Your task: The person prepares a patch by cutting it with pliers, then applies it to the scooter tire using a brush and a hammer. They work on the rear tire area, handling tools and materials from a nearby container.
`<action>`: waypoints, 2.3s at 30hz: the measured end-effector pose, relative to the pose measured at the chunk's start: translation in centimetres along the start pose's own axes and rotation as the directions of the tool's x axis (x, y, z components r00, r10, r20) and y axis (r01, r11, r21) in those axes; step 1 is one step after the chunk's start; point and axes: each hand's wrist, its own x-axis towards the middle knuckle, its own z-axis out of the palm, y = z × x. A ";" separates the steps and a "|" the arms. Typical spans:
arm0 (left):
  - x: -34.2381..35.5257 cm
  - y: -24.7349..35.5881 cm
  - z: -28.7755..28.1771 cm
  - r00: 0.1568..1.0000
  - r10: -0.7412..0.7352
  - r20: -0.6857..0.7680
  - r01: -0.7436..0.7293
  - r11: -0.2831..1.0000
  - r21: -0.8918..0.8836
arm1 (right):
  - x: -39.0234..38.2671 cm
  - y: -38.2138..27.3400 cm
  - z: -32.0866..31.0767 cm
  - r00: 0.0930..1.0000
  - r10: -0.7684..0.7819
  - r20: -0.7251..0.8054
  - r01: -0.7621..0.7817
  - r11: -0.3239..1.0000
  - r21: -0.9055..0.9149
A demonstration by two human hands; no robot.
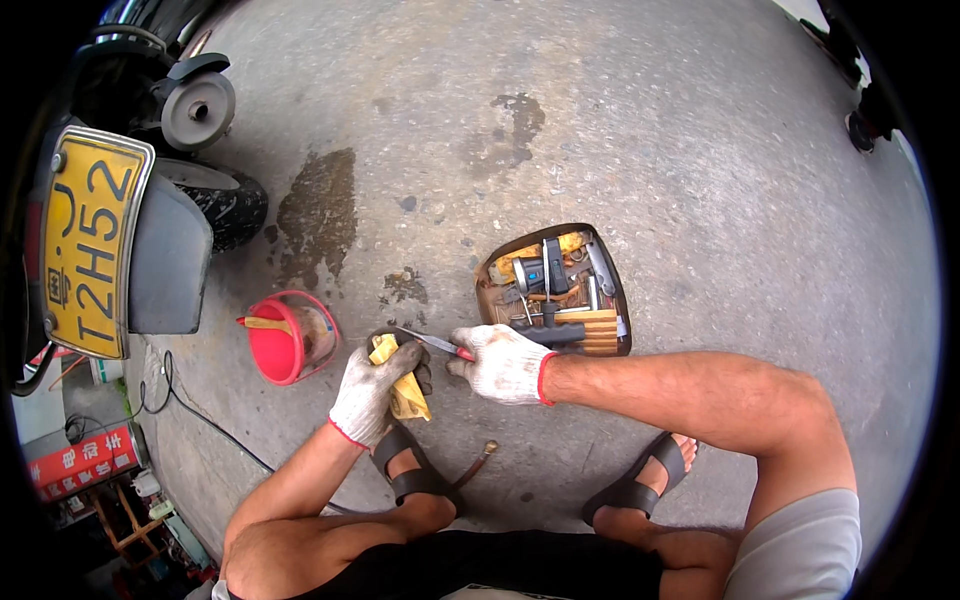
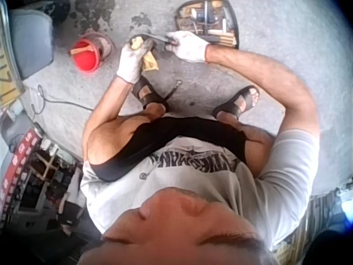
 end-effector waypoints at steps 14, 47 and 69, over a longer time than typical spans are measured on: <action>0.4 -0.6 0.0 0.998 -0.019 -0.055 0.026 0.989 0.142 | -0.1 -0.3 -1.0 0.991 0.070 0.110 -0.062 0.995 -0.075; 0.2 -0.4 -0.8 0.994 0.038 -0.098 -0.026 0.992 0.121 | -5.5 2.7 -11.3 0.957 0.281 0.067 -0.088 0.506 -0.858; -0.3 -0.7 -0.9 0.998 -0.006 0.058 -0.003 0.986 0.166 | -2.2 3.3 -1.3 0.992 -0.095 0.087 0.121 0.458 -0.880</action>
